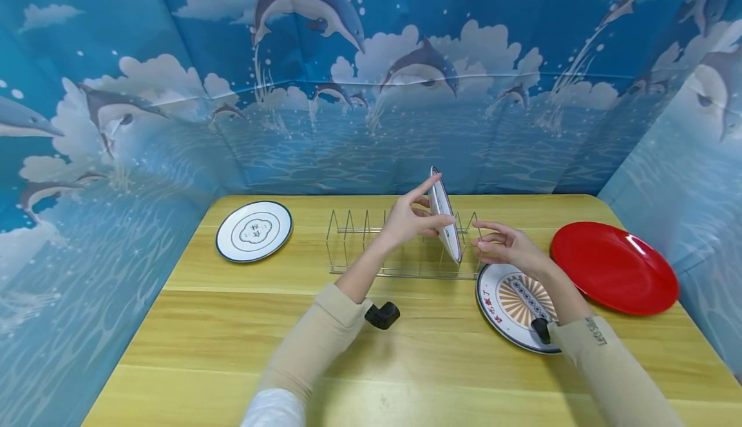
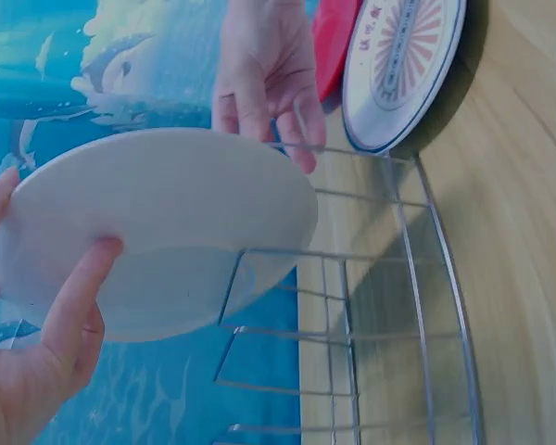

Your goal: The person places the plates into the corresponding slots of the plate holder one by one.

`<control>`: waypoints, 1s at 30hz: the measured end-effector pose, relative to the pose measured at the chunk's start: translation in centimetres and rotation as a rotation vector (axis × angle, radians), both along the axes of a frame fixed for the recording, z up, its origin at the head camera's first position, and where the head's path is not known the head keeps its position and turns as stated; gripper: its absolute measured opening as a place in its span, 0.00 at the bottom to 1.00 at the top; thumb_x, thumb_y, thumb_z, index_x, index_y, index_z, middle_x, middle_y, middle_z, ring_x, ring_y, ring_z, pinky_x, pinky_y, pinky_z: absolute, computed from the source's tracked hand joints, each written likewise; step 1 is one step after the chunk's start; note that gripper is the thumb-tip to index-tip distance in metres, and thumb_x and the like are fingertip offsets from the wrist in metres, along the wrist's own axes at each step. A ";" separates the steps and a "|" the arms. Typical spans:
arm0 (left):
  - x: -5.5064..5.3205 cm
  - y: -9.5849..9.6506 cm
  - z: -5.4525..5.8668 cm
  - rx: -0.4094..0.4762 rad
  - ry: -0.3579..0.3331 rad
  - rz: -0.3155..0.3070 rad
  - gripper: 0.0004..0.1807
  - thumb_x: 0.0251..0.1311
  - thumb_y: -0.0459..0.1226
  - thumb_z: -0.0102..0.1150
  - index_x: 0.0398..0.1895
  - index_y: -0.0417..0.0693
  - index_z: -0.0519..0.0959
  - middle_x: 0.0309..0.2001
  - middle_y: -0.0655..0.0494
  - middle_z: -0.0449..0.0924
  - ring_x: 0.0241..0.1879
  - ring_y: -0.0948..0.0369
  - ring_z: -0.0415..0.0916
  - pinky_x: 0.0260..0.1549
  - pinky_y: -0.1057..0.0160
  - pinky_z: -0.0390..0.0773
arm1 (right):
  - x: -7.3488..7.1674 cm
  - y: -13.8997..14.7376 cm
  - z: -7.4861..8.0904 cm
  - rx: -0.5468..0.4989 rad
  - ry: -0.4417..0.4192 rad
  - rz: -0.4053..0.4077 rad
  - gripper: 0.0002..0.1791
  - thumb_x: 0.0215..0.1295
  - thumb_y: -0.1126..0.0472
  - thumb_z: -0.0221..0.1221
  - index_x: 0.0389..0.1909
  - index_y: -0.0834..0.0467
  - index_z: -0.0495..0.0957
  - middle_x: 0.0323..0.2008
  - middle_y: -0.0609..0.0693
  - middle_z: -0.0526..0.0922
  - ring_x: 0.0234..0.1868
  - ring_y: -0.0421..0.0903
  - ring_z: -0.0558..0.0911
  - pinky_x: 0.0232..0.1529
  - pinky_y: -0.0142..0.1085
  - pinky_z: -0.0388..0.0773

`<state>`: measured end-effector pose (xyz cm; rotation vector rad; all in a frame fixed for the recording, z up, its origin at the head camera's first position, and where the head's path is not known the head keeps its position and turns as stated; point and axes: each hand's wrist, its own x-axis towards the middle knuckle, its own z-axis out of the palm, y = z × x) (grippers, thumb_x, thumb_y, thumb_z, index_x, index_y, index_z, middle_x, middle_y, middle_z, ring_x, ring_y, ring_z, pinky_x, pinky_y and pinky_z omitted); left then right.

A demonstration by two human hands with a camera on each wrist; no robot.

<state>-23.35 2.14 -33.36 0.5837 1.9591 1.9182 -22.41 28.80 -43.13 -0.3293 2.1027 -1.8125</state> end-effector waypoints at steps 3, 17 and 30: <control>-0.3 0.9 -1.1 -0.028 0.049 0.021 0.40 0.51 0.32 0.65 0.66 0.67 0.61 0.46 0.43 0.66 0.28 0.57 0.74 0.29 0.58 0.83 | 0.0 -0.1 0.1 -0.003 -0.002 0.005 0.32 0.65 0.63 0.54 0.67 0.62 0.53 0.43 0.48 0.80 0.46 0.46 0.80 0.48 0.45 0.75; -0.7 2.9 -5.6 -0.186 0.189 0.118 0.39 0.47 0.40 0.69 0.62 0.79 0.63 0.44 0.51 0.63 0.30 0.59 0.72 0.22 0.60 0.82 | -0.2 -0.4 0.3 0.037 0.017 -0.010 0.33 0.65 0.62 0.54 0.67 0.64 0.52 0.45 0.52 0.78 0.45 0.48 0.81 0.47 0.46 0.76; -0.3 2.2 -5.5 -0.239 0.208 0.086 0.41 0.50 0.45 0.66 0.66 0.78 0.57 0.54 0.49 0.64 0.40 0.60 0.74 0.29 0.68 0.79 | -0.2 0.0 -0.1 0.027 0.030 0.001 0.33 0.65 0.63 0.54 0.67 0.65 0.51 0.41 0.44 0.80 0.46 0.50 0.80 0.45 0.40 0.79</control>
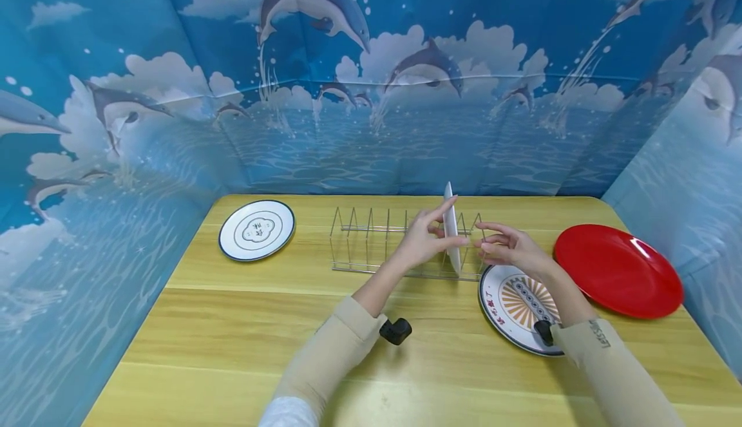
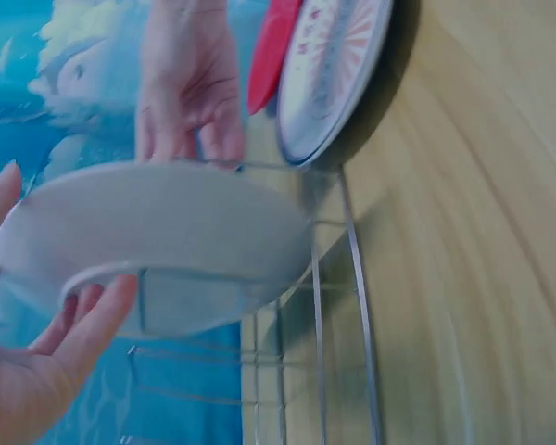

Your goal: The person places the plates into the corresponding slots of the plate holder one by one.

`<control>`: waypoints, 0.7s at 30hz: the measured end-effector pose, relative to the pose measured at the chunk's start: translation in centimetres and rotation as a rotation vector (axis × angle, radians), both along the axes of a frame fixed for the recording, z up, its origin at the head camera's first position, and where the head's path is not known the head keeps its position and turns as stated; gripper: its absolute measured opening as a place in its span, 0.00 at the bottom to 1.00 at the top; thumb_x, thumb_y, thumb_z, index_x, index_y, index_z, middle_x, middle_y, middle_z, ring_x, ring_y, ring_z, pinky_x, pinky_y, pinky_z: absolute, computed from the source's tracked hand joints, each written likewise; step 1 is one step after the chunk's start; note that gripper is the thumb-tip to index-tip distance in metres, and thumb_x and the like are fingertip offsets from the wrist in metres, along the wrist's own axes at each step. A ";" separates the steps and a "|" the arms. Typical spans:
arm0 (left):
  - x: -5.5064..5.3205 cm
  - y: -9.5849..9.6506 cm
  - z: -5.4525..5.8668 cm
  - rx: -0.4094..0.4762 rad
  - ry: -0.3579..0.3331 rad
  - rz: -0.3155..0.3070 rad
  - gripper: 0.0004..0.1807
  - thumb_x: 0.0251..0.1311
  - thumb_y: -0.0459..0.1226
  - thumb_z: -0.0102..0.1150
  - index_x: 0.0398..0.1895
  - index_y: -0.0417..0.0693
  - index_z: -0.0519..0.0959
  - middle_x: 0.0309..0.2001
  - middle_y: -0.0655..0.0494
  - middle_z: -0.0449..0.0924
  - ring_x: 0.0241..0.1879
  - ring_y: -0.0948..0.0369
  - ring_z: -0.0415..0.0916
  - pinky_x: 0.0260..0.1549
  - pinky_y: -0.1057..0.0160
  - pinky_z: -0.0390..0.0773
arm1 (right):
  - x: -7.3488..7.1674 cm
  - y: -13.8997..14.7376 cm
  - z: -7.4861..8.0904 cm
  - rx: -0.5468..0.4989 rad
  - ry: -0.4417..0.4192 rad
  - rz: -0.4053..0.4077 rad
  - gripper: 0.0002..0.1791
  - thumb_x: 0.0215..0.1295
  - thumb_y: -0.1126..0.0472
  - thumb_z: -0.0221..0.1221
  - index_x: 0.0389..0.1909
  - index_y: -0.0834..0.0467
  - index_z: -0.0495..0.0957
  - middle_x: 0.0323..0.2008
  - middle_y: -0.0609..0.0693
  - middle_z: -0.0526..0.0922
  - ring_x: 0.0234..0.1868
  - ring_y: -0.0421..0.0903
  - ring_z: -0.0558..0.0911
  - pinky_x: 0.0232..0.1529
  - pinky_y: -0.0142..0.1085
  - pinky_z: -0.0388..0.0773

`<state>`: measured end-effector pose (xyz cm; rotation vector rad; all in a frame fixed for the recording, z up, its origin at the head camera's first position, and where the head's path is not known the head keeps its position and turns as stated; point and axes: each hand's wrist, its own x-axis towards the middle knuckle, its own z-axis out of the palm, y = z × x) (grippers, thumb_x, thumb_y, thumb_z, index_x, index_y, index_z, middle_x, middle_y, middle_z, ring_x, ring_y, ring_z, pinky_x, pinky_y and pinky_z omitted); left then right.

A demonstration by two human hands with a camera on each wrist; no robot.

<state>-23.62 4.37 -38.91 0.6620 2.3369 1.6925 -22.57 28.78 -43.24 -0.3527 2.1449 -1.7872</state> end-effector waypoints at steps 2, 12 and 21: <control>-0.1 -0.8 0.2 0.005 -0.002 -0.004 0.41 0.50 0.45 0.66 0.66 0.78 0.56 0.57 0.49 0.64 0.45 0.57 0.74 0.33 0.68 0.79 | 0.0 0.1 -0.1 -0.006 -0.004 0.000 0.33 0.65 0.63 0.54 0.67 0.65 0.51 0.41 0.44 0.80 0.46 0.51 0.80 0.45 0.41 0.78; -1.9 -8.4 1.6 0.240 0.104 0.242 0.34 0.52 0.39 0.65 0.64 0.59 0.65 0.54 0.47 0.69 0.50 0.51 0.72 0.42 0.58 0.79 | 0.0 0.0 -0.2 -0.036 0.002 0.015 0.32 0.65 0.65 0.53 0.67 0.63 0.53 0.41 0.43 0.80 0.45 0.47 0.81 0.46 0.42 0.78; -3.0 -16.7 -0.7 0.428 0.153 0.573 0.32 0.52 0.32 0.63 0.62 0.47 0.66 0.49 0.41 0.72 0.45 0.48 0.72 0.40 0.67 0.76 | 0.2 -0.2 0.1 -0.045 -0.003 0.012 0.30 0.65 0.66 0.53 0.67 0.61 0.55 0.41 0.43 0.81 0.44 0.45 0.81 0.46 0.42 0.78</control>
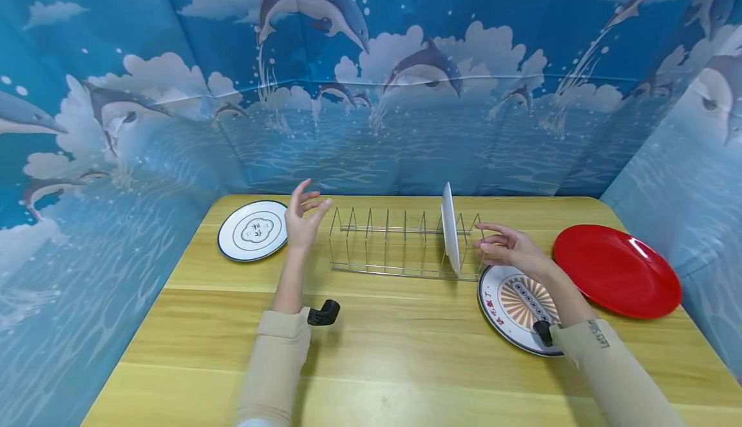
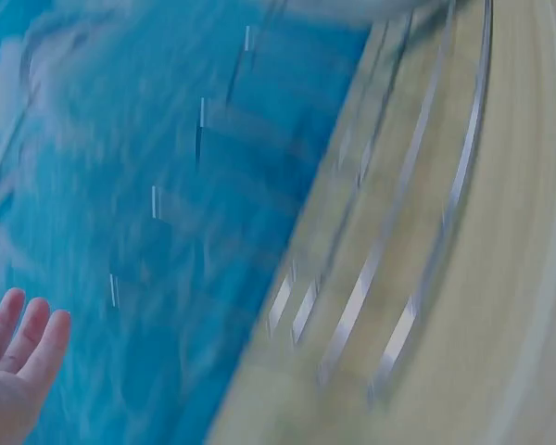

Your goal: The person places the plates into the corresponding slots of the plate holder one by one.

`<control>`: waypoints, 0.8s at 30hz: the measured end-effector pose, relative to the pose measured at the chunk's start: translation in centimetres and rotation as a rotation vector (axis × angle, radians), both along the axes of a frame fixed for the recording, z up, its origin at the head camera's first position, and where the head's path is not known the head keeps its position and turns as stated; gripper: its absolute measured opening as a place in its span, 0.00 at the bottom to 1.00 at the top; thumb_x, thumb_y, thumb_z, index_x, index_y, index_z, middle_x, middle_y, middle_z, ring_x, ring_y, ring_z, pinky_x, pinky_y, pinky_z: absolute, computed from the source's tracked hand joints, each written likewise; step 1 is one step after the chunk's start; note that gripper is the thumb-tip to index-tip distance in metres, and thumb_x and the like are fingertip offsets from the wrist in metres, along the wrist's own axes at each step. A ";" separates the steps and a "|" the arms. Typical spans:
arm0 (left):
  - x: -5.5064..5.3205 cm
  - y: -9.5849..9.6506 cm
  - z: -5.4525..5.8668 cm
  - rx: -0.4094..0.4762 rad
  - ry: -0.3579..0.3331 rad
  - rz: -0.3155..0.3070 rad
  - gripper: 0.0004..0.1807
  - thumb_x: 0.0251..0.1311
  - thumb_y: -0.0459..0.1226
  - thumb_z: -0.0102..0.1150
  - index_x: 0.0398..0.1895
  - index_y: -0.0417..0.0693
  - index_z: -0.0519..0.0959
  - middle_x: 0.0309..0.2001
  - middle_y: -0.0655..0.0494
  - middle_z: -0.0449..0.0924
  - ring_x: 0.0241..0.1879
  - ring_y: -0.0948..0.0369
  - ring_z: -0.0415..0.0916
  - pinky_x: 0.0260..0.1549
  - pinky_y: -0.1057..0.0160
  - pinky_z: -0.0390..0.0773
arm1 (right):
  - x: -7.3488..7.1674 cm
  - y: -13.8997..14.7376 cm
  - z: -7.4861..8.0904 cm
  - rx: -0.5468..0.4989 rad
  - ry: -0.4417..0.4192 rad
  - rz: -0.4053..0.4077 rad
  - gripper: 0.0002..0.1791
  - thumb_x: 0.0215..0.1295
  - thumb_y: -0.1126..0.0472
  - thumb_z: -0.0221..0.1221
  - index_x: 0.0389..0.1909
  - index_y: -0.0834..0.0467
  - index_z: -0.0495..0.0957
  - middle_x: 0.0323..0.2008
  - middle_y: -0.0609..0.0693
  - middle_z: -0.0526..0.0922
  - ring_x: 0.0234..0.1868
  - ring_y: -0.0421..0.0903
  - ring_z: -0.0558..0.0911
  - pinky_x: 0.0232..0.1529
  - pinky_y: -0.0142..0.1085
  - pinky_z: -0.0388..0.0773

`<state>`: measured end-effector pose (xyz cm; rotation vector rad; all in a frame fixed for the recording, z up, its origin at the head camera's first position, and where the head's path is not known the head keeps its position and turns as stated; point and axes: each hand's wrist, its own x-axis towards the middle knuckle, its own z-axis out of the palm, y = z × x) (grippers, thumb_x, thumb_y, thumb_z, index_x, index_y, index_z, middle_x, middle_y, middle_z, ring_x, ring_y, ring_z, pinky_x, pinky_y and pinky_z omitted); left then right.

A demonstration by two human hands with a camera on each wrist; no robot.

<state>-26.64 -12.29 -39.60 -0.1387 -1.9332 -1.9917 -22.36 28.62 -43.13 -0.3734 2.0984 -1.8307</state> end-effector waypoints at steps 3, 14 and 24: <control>0.0 -2.8 -1.4 0.036 -0.038 0.103 0.32 0.52 0.32 0.63 0.63 0.46 0.65 0.50 0.38 0.70 0.42 0.56 0.72 0.37 0.72 0.75 | 0.0 -0.1 0.1 0.006 -0.004 -0.002 0.31 0.65 0.65 0.53 0.67 0.62 0.54 0.41 0.43 0.81 0.44 0.45 0.81 0.46 0.43 0.78; 1.5 -10.2 -6.5 0.215 -0.163 0.409 0.35 0.51 0.31 0.64 0.64 0.45 0.62 0.46 0.39 0.68 0.28 0.69 0.72 0.28 0.75 0.78 | 0.0 0.0 0.2 -0.001 -0.006 0.013 0.27 0.65 0.66 0.52 0.65 0.56 0.59 0.41 0.44 0.81 0.45 0.45 0.81 0.45 0.38 0.79; 3.3 -12.3 -8.7 0.144 -0.276 0.672 0.38 0.50 0.35 0.66 0.66 0.51 0.62 0.50 0.48 0.64 0.37 0.66 0.68 0.35 0.76 0.73 | 0.0 0.2 -0.1 -0.032 0.008 0.040 0.29 0.66 0.66 0.51 0.66 0.60 0.56 0.41 0.44 0.81 0.45 0.42 0.81 0.46 0.42 0.77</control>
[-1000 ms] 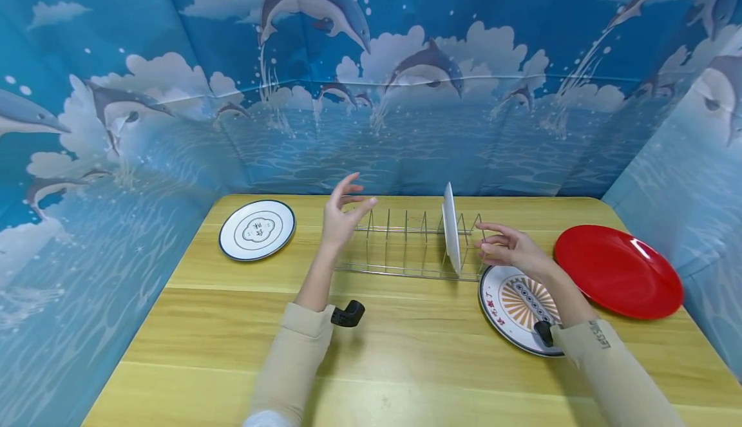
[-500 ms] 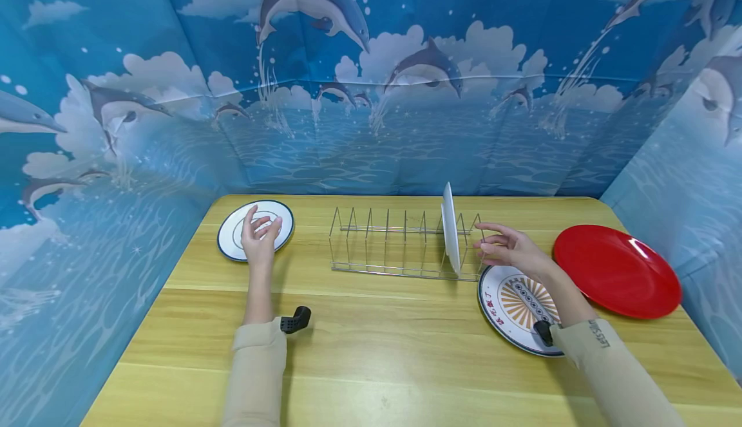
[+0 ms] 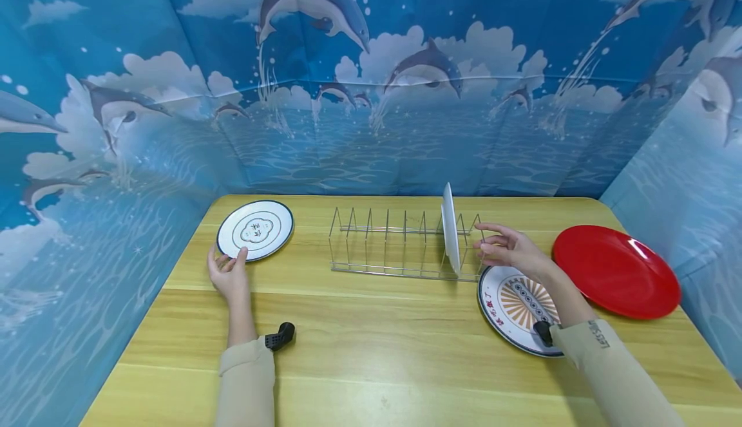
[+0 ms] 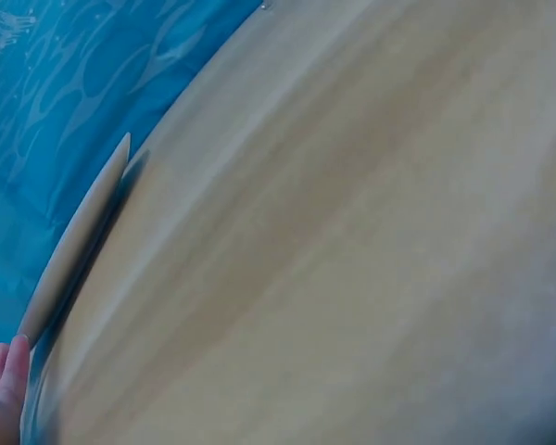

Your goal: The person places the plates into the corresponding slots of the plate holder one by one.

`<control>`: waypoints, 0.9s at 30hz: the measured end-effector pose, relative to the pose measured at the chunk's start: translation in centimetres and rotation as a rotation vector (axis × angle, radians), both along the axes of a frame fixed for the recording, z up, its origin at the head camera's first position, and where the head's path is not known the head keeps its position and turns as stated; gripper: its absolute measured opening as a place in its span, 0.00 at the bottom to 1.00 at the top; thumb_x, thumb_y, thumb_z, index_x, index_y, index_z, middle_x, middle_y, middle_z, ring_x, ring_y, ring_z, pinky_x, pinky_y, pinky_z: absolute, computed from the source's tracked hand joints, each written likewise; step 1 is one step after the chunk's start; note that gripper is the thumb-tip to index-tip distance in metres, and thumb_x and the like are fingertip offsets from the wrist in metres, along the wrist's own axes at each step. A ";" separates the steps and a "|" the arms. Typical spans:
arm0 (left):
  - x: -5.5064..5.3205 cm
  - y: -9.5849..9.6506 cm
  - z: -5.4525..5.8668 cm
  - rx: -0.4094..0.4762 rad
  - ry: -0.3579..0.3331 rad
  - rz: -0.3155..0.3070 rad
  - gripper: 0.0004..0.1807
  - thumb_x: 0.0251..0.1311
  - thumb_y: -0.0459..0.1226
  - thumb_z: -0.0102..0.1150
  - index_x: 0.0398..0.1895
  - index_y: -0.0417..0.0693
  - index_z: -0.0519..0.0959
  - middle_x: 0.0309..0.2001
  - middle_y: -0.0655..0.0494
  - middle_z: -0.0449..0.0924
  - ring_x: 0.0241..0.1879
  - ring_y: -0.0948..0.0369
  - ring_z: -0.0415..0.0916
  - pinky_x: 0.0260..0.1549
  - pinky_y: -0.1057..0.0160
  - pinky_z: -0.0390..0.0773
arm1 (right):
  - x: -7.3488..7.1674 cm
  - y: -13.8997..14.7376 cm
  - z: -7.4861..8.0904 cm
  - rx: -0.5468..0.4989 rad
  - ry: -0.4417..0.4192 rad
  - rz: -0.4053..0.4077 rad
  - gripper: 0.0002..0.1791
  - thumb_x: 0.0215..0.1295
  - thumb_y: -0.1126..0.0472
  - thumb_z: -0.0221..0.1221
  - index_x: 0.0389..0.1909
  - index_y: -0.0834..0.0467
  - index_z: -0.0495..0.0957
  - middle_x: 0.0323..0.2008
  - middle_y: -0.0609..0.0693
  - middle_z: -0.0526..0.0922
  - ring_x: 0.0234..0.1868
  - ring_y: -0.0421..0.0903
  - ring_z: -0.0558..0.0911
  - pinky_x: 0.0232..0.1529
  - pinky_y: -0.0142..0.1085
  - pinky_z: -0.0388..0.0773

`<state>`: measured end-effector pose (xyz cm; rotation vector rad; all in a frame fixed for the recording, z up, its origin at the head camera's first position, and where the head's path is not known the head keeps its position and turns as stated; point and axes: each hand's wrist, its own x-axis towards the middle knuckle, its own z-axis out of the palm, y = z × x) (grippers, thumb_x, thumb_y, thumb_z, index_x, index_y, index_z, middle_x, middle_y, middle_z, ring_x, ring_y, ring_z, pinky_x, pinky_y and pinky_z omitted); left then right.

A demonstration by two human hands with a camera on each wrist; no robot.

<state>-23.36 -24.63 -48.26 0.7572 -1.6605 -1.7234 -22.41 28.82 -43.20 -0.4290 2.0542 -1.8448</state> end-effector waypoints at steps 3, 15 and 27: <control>-0.1 -0.1 -0.6 -0.036 -0.035 0.023 0.39 0.48 0.35 0.67 0.65 0.51 0.63 0.49 0.48 0.62 0.36 0.65 0.66 0.33 0.77 0.70 | 0.0 0.0 0.0 -0.002 -0.004 0.001 0.29 0.66 0.66 0.51 0.67 0.61 0.55 0.41 0.44 0.81 0.46 0.43 0.81 0.46 0.42 0.77; -0.9 -0.3 -1.3 -0.181 -0.256 -0.089 0.44 0.49 0.41 0.67 0.69 0.48 0.56 0.52 0.44 0.67 0.25 0.72 0.65 0.26 0.77 0.68 | -0.1 0.0 0.0 0.006 -0.006 0.006 0.31 0.66 0.66 0.52 0.67 0.64 0.52 0.41 0.44 0.81 0.47 0.44 0.80 0.46 0.41 0.78; -1.4 0.5 -1.2 -0.202 -0.272 -0.081 0.42 0.52 0.37 0.64 0.68 0.38 0.55 0.61 0.39 0.57 0.34 0.62 0.65 0.47 0.62 0.72 | -0.1 0.0 0.1 0.004 -0.007 0.007 0.31 0.66 0.66 0.51 0.67 0.64 0.51 0.41 0.44 0.81 0.46 0.43 0.80 0.46 0.40 0.78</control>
